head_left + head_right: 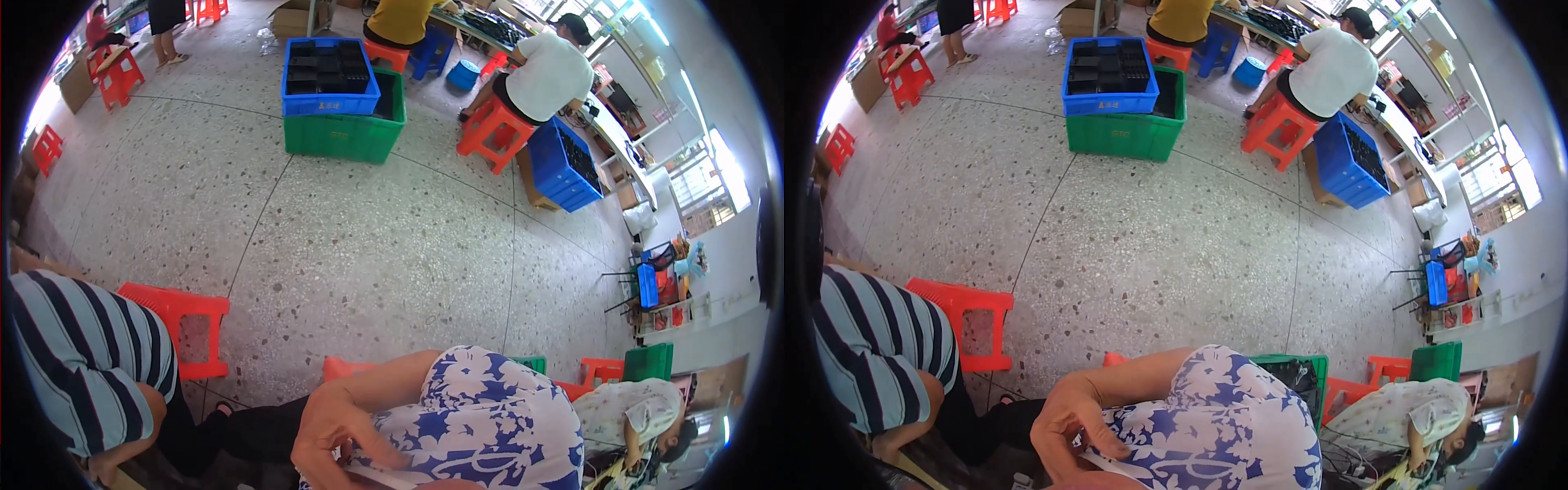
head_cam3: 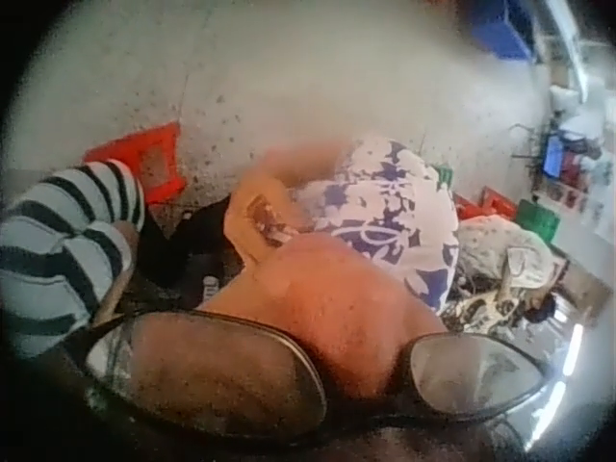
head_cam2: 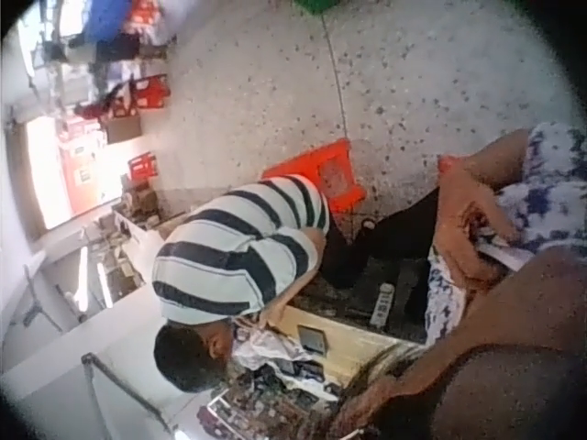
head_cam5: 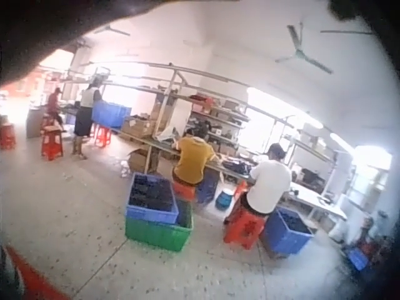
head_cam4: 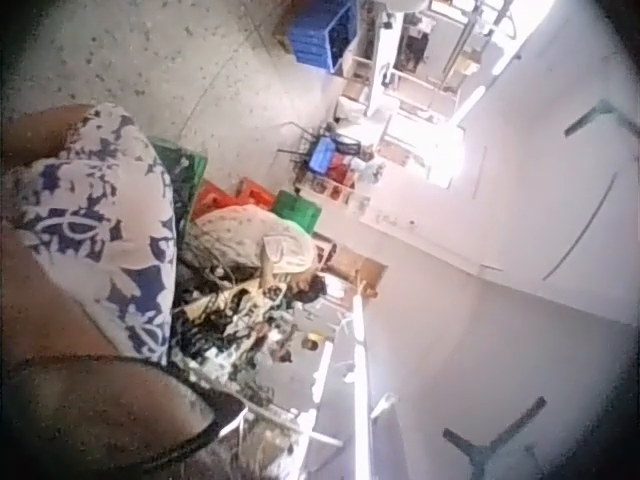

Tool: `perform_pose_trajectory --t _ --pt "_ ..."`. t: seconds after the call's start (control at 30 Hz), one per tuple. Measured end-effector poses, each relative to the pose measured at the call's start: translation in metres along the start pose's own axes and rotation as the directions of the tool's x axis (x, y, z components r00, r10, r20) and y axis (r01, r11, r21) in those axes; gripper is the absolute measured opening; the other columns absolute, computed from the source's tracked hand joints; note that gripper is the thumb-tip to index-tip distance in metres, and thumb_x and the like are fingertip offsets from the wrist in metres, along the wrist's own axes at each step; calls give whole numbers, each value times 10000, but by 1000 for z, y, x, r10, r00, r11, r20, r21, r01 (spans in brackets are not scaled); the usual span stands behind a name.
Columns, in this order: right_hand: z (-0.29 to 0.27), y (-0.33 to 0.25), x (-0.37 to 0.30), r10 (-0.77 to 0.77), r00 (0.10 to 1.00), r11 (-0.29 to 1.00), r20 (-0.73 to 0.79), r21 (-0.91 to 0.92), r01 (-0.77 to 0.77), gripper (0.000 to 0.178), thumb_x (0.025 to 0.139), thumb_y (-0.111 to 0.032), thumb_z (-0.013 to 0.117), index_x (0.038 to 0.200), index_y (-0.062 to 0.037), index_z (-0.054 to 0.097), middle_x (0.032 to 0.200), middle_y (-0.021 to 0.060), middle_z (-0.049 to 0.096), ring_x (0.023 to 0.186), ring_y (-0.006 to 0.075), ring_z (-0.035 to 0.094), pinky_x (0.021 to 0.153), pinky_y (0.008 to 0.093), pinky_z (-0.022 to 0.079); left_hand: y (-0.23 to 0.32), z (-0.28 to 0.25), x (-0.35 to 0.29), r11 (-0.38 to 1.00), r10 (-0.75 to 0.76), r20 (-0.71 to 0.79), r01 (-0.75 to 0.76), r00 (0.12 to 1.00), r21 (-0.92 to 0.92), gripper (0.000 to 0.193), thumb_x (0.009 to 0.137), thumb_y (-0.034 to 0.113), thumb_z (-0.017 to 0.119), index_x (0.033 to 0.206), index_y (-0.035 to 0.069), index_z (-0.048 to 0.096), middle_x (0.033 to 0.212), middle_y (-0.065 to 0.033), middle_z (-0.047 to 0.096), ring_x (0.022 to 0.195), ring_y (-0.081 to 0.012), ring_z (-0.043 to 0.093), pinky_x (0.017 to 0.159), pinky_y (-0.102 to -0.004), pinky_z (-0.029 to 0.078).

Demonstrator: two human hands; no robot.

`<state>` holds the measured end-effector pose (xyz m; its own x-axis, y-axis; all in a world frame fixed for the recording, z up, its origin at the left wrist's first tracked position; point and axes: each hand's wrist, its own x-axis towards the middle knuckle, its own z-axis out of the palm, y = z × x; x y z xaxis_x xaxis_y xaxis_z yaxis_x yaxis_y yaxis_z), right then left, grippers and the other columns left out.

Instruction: The person assembles a toy device by fitting together plastic and electronic components, including wires, a circuit board, and a plastic frame, using a screwdriver to pry and secure the parts into a plastic casing.

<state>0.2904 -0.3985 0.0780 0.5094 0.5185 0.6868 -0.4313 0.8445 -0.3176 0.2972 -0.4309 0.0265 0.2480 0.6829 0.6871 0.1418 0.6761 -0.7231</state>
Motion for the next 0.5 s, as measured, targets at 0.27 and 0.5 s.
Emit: perform_pose_trajectory --t 0.27,0.5 --pt "-43 -23 10 154 883 914 443 -403 43 461 786 -408 872 822 21 706 676 79 653 525 175 596 434 268 395 87 -34 70 943 -241 193 183 951 277 148 915 -1 569 810 101 590 836 -17 506 806 -123 559 706 -422 521" --pt "-123 16 50 180 912 948 370 -311 -61 510 777 -455 867 864 23 713 810 144 659 611 189 612 456 274 409 268 -63 219 260 -767 150 89 624 961 67 960 66 515 987 52 575 986 -83 538 934 -192 561 817 -426 491"
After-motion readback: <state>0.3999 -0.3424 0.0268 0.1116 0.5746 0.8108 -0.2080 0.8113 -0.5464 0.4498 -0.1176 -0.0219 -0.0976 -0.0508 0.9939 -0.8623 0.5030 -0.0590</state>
